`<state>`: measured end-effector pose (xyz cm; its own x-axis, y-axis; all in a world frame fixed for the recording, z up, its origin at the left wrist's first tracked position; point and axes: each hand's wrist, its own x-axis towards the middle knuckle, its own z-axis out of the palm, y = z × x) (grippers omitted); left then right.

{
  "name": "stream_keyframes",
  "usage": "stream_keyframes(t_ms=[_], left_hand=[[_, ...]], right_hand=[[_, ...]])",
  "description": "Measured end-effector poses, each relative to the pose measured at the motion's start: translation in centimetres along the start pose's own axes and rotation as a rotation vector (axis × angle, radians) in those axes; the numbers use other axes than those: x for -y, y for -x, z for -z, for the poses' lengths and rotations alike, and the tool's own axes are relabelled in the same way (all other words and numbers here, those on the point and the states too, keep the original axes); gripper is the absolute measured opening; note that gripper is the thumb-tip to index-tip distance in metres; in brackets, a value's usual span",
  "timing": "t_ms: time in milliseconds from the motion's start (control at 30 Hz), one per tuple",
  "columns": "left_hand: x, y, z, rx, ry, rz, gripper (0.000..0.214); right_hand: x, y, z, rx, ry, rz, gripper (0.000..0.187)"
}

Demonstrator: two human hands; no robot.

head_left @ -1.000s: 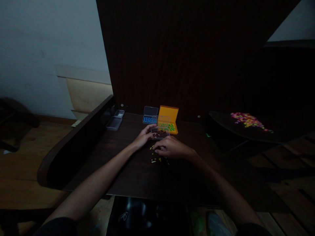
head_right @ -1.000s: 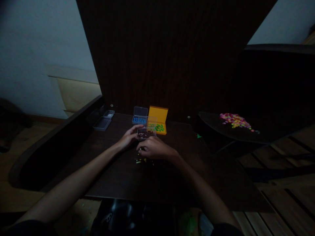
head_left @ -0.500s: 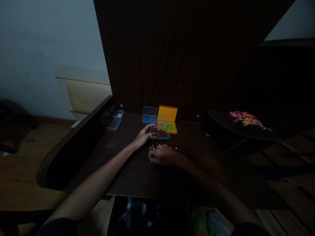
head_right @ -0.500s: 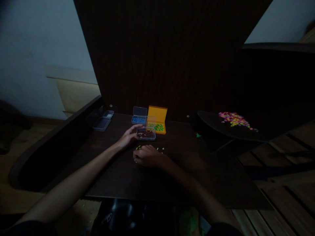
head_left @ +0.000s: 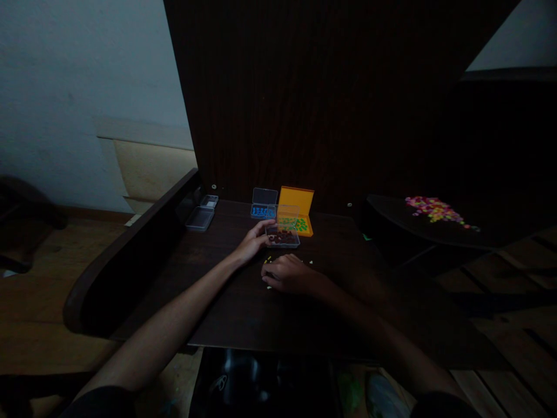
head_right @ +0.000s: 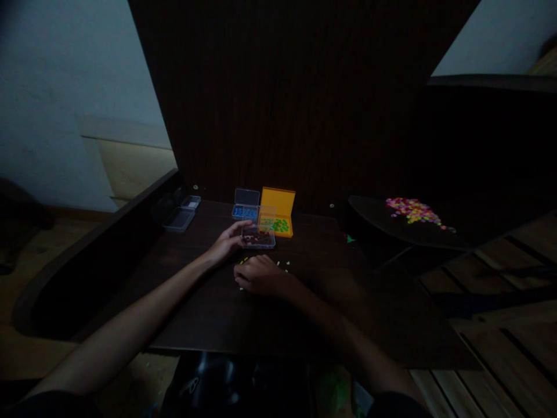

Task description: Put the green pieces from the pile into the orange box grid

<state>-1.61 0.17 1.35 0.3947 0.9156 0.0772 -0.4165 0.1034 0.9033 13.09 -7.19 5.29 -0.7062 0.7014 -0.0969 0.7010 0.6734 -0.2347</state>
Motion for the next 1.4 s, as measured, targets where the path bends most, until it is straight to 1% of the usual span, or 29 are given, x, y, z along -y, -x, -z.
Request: stream_keyframes(t_ms=[100, 167, 233, 367, 467, 533, 600, 667, 767, 867, 1133, 1400], left_hand=[[0.1, 0.0, 0.1, 0.012, -0.001, 0.0, 0.055], [0.1, 0.0, 0.0, 0.01, -0.002, 0.001, 0.055], [0.1, 0.0, 0.0, 0.003, -0.003, -0.001, 0.055], [-0.1, 0.0, 0.0, 0.008, -0.035, -0.015, 0.054], [-0.1, 0.1, 0.0, 0.002, -0.052, -0.021, 0.05], [0.0, 0.0, 0.1, 0.002, -0.05, -0.024, 0.051], [0.1, 0.0, 0.2, 0.007, -0.047, -0.022, 0.054], [0.3, -0.1, 0.2, 0.013, -0.042, -0.016, 0.056], [0.3, -0.2, 0.3, 0.021, -0.037, -0.011, 0.057], [0.3, -0.2, 0.4, 0.029, -0.041, -0.017, 0.056], [0.4, -0.2, 0.4, 0.024, -0.042, -0.018, 0.056], [0.2, -0.1, 0.2, 0.032, -0.042, -0.012, 0.056]], right_hand=[[0.1, 0.0, -0.9, -0.012, -0.017, 0.013, 0.017], [0.2, -0.1, -0.8, -0.019, -0.047, 0.031, 0.016], [0.2, -0.1, -0.3, -0.038, -0.086, 0.06, 0.015], [-0.5, 0.3, 1.8, -0.154, -0.16, 0.084, 0.015], [-2.0, 1.2, 4.0, -0.267, -0.148, 0.004, 0.017], [-3.3, 1.8, 5.3, -0.309, -0.126, -0.062, 0.02], [-4.6, 2.0, 6.1, -0.274, -0.063, -0.142, 0.022], [-5.8, 1.9, 6.4, -0.221, 0.015, -0.189, 0.023], [-7.0, 1.2, 6.2, -0.162, 0.092, -0.224, 0.026], [-7.7, 0.4, 5.8, -0.129, 0.089, -0.225, 0.026], [-7.9, -0.6, 5.8, -0.102, 0.039, -0.175, 0.024], [-7.6, -0.2, 6.2, -0.112, 0.112, -0.189, 0.025]])
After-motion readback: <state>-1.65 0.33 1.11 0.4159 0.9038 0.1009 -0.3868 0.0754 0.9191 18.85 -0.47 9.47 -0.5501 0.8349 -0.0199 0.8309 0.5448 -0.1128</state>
